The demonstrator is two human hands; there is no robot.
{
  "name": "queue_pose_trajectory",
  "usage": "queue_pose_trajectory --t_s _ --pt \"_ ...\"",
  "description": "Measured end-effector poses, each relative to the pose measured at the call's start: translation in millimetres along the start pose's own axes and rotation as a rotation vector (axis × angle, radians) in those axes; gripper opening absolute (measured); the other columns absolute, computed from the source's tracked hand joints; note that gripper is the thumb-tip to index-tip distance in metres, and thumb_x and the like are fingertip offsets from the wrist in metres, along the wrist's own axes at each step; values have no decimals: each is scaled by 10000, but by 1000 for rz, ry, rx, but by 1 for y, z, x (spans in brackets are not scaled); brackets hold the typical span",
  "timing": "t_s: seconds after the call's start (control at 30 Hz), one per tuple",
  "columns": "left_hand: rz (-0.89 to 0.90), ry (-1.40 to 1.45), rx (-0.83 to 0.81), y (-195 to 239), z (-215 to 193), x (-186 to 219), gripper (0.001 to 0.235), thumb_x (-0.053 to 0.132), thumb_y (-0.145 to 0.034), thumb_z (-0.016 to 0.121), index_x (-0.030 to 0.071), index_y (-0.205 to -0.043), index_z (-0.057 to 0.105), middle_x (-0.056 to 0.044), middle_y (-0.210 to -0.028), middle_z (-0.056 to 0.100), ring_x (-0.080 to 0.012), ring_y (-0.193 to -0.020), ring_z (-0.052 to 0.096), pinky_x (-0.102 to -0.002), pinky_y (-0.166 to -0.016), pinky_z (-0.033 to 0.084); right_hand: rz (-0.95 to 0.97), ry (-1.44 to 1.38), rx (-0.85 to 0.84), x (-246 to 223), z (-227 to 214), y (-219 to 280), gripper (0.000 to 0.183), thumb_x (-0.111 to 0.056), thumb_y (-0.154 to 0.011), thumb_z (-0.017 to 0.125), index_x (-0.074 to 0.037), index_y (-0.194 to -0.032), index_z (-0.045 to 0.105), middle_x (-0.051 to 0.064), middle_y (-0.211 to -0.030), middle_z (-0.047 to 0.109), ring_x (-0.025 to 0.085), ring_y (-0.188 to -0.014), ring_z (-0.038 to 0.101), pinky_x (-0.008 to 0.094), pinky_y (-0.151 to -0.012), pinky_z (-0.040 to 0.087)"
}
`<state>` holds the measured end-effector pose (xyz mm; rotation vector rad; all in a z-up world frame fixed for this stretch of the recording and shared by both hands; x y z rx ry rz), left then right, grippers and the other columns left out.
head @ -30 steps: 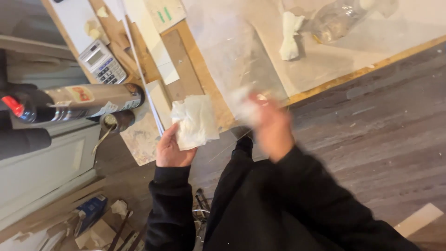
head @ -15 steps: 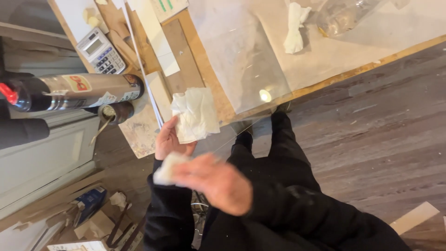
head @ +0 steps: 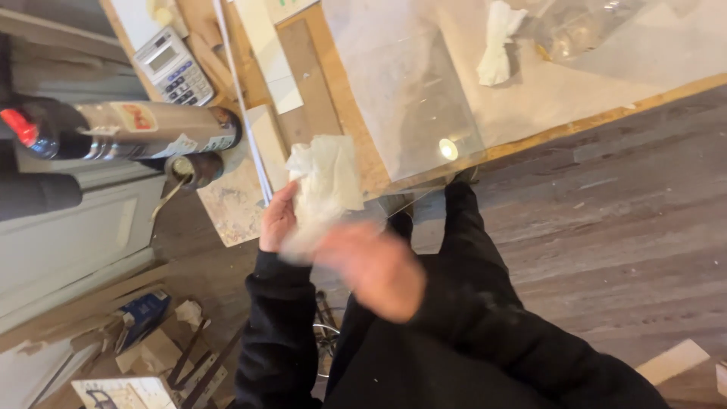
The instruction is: Cleaning a piece of glass using a spray bottle and paper towels on a workbench.
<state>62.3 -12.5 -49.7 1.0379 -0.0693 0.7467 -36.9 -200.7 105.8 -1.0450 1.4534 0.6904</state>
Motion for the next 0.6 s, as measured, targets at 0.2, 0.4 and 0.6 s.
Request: queue_pose_trajectory --t_s 0.2,0.4,0.6 --pt "48 2 7 8 11 9 512 231 -1013 543 28 -1475 632 -246 -1441 673 -410 -1304 675 -608 -1151 506 93 146 -89 61 -52 -37 186 -88 -1001 706 -26 -1149 801 199 -1092 763 403 -1083 722 502 -1031 576" --pt "11 -60 -21 10 18 3 571 273 -993 518 97 -1530 599 -220 -1496 645 -417 -1339 650 -662 -1153 487 92 448 163 211 -116 -1 264 -99 -1069 619 -157 -1250 802 16 -1292 745 264 -1244 701 396 -1123 493" --pt "-32 -88 53 17 10 4 490 312 -993 575 98 -1415 703 -184 -1358 737 -376 -1228 722 -611 -1125 539 165 -324 -38 3 -8 5 262 -20 -1064 614 -87 -1265 768 102 -1327 728 275 -1285 671 447 -1210 449"
Point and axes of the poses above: each hand's wrist, its own y-axis away from the middle knuckle, its own z-axis out of the palm, x = y × z, the point moved 8 cm from there along -y, towards the middle knuckle
